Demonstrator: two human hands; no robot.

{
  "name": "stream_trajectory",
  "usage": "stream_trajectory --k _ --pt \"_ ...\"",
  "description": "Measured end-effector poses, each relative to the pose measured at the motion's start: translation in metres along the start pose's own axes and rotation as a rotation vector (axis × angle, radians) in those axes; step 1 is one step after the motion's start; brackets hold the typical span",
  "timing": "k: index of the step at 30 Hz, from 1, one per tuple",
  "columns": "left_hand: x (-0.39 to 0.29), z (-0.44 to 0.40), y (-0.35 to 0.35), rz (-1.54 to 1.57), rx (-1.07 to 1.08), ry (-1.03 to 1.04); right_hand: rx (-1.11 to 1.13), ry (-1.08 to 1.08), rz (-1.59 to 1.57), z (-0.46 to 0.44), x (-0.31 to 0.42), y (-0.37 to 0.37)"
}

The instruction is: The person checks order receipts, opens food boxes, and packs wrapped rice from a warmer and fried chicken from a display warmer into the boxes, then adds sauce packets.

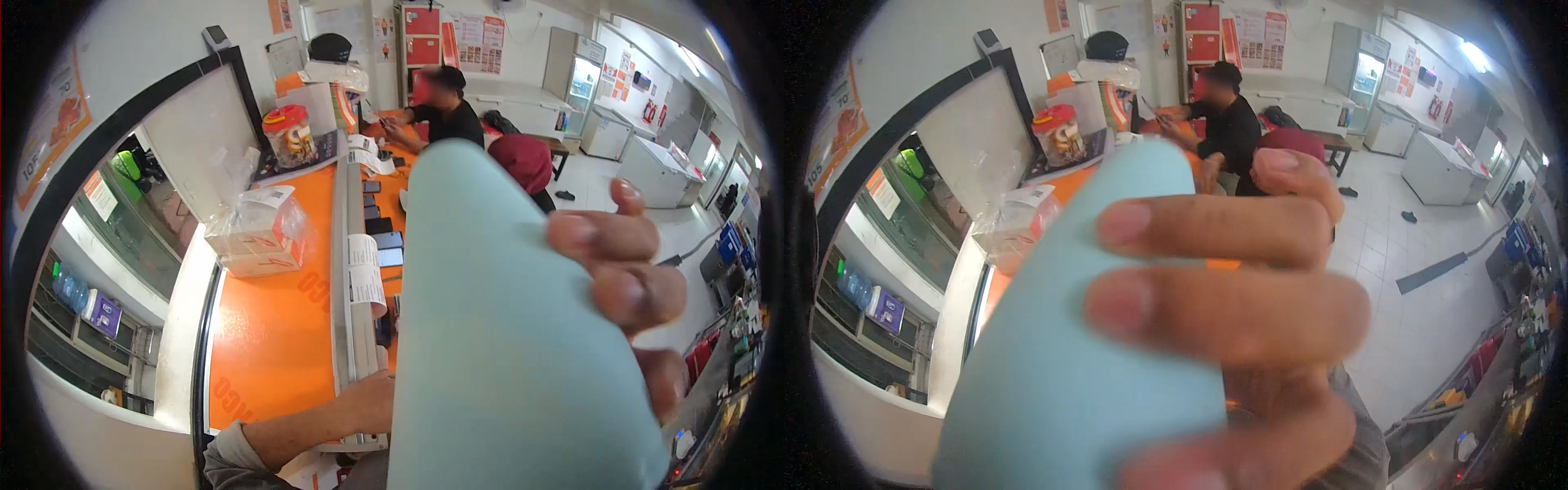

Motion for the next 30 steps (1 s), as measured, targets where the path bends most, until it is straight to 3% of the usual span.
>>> stream_trajectory --k 4,9,12,14,18,22,28,30 --pt "-0.003 -0.001 -0.002 -0.076 0.039 0.035 -0.018 0.251 -0.016 0.044 -0.025 -0.008" --pt "-0.002 -0.003 -0.001 -0.134 0.024 0.087 -0.221 1.040 -0.475 0.172 -0.051 -0.003" --pt "-0.002 0.001 0.000 -0.127 0.010 0.091 0.039 1.205 -0.352 0.243 -0.040 0.012" --pt "-0.002 -0.001 0.000 -0.125 0.011 0.087 0.094 1.301 -0.327 0.295 -0.019 0.023" --pt "-0.004 -0.005 -0.004 -0.099 0.160 -0.003 0.318 1.307 -0.348 0.327 0.001 0.043" --pt "-0.005 -0.003 -0.004 -0.104 0.136 0.005 0.566 1.075 -0.310 0.347 0.000 0.065" --pt "-0.003 -0.003 -0.003 -0.095 0.104 -0.004 0.836 1.164 -0.140 0.383 0.006 0.085" --pt "-0.002 -0.002 -0.001 -0.102 0.097 -0.010 0.797 1.151 -0.188 0.394 0.008 0.090"
Point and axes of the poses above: each hand's wrist, its own z-axis away from the middle knuckle, its own y-axis out of the palm, x = y × z, the point moved 3 cm from there along -z, towards the middle knuckle, and after that the axes turned 13 degrees about -x, right-handed, at the moved point
